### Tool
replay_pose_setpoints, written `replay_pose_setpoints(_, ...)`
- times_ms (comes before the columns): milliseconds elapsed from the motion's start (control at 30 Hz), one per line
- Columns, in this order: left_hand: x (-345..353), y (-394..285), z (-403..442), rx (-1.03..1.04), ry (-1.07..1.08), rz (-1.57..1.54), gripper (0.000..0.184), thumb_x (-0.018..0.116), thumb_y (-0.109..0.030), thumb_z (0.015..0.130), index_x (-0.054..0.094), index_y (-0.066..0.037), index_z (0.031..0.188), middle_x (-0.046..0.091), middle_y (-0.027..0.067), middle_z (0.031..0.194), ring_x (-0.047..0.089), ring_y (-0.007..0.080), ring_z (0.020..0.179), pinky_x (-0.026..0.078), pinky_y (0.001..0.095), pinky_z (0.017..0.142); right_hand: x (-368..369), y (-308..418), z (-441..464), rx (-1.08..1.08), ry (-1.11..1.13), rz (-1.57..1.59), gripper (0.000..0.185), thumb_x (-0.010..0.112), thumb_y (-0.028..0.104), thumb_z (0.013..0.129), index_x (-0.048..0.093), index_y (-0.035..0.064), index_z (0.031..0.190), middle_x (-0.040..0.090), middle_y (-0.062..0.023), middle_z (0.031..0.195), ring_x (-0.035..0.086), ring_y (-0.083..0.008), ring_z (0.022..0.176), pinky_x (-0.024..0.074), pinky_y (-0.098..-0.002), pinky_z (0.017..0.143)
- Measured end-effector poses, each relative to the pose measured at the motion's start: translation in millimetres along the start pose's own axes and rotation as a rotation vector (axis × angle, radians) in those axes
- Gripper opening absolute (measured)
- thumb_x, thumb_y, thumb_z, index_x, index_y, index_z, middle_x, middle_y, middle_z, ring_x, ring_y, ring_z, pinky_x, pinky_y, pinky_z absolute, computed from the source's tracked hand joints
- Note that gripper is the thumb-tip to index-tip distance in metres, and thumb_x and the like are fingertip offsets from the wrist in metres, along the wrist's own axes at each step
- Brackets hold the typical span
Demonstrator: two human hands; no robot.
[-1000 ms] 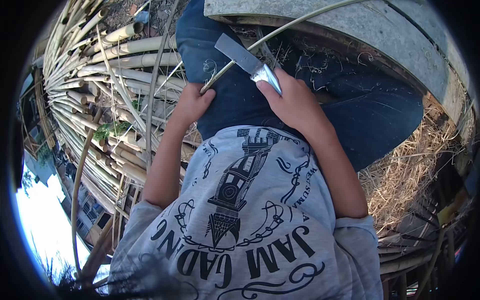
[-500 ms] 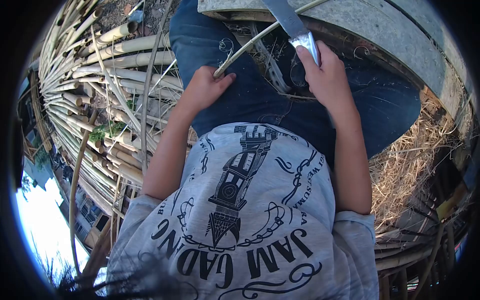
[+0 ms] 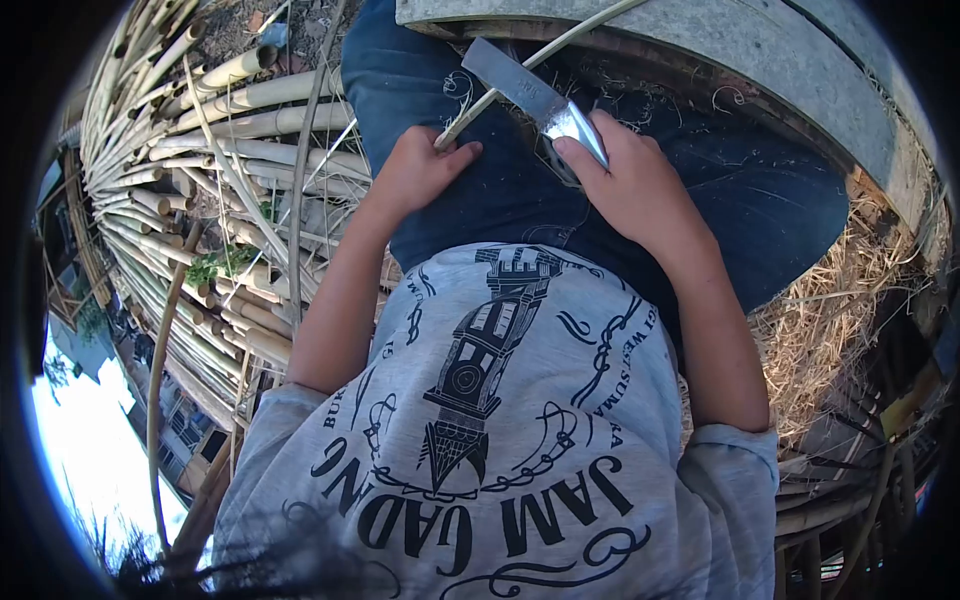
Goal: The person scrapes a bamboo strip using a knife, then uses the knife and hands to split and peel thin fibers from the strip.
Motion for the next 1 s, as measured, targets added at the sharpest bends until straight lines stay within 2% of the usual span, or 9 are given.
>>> replay_pose_setpoints(133,4,-4,-2,0.031,-0.099,0.0,0.047,0.071,-0.035,0.084,0.057,0.005,0.063,0.055,0.0152,0.054,0.052,0.0238,0.049,0.045,0.0392,0.055,-19,-6,8,0.044,-0.207,0.038,0.039,0.053,0.037,0.097,0.057,-0.0007,0.103,0.066,-0.0217,0.083,0.066,-0.0385,0.08,0.0493,-0.0424,0.071)
replay_pose_setpoints(267,3,-6,-9,0.014,-0.153,0.082,0.047,0.07,-0.034,0.084,0.058,0.006,0.065,0.057,0.02,0.057,0.054,0.0321,0.051,0.046,0.0418,0.057,9,15,-7,0.033,-0.015,-0.121,0.037,0.051,0.036,0.098,0.054,-0.0003,0.101,0.067,-0.0261,0.088,0.065,-0.0444,0.089,0.0503,-0.048,0.075)
replay_pose_setpoints(333,5,-5,-8,0.045,-0.14,0.012,0.046,0.07,-0.035,0.084,0.058,0.006,0.066,0.057,0.0218,0.057,0.056,0.0361,0.053,0.047,0.0427,0.059,4,12,-6,0.024,-0.045,-0.127,0.037,0.051,0.037,0.097,0.052,0.0001,0.098,0.067,-0.0253,0.082,0.065,-0.0457,0.083,0.0507,-0.0494,0.071)
replay_pose_setpoints(400,6,-7,-5,0.027,-0.139,0.013,0.046,0.07,-0.035,0.084,0.059,0.006,0.066,0.057,0.0215,0.057,0.056,0.0361,0.053,0.047,0.0427,0.059,-9,14,-5,0.021,-0.202,-0.248,0.038,0.053,0.039,0.096,0.051,0.0006,0.095,0.066,-0.0247,0.077,0.065,-0.0463,0.078,0.0512,-0.0504,0.068)
replay_pose_setpoints(533,6,0,-5,-0.042,-0.114,0.068,0.046,0.07,-0.035,0.084,0.06,0.006,0.066,0.057,0.0209,0.057,0.056,0.0359,0.053,0.047,0.0429,0.059,16,16,-10,-0.053,-0.161,-0.251,0.039,0.054,0.04,0.096,0.051,0.0008,0.094,0.066,-0.0255,0.076,0.065,-0.0453,0.075,0.0508,-0.0519,0.065)
replay_pose_setpoints(667,4,-6,-4,0.019,-0.116,0.019,0.047,0.07,-0.035,0.084,0.058,0.006,0.065,0.057,0.0207,0.057,0.056,0.0355,0.053,0.046,0.0432,0.058,0,1,2,0.055,-0.006,0.016,0.04,0.052,0.037,0.097,0.055,-0.002,0.104,0.066,-0.0271,0.082,0.066,-0.0444,0.087,0.0502,-0.0501,0.073)
replay_pose_setpoints(733,4,-6,-4,-0.014,-0.103,0.058,0.047,0.07,-0.035,0.084,0.057,0.006,0.064,0.058,0.0207,0.058,0.055,0.035,0.052,0.046,0.0429,0.058,4,-8,0,0.109,-0.075,0.081,0.041,0.052,0.037,0.097,0.057,-0.0022,0.106,0.066,-0.0253,0.082,0.067,-0.0414,0.085,0.05,-0.0462,0.074)
replay_pose_setpoints(800,6,1,-7,-0.024,-0.095,0.065,0.048,0.07,-0.036,0.084,0.057,0.006,0.064,0.057,0.0208,0.058,0.055,0.0351,0.052,0.046,0.0427,0.058,16,-1,-7,-0.048,-0.107,-0.03,0.041,0.053,0.039,0.097,0.059,-0.0019,0.102,0.066,-0.0221,0.079,0.067,-0.0357,0.074,0.0496,-0.042,0.069)
replay_pose_setpoints(1000,9,-4,-4,0.016,-0.128,0.031,0.047,0.07,-0.035,0.084,0.056,0.005,0.063,0.054,0.0201,0.054,0.052,0.0343,0.05,0.045,0.0421,0.057,-5,-13,2,0.097,-0.156,0.099,0.042,0.054,0.038,0.096,0.059,-0.0028,0.104,0.066,-0.0234,0.082,0.067,-0.0394,0.079,0.0494,-0.0417,0.07)
Point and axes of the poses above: each hand's wrist, its own z-axis towards the middle knuckle, its own x-axis out of the palm, y = z × x, the point moved 6 cm from there along z, towards the middle knuckle
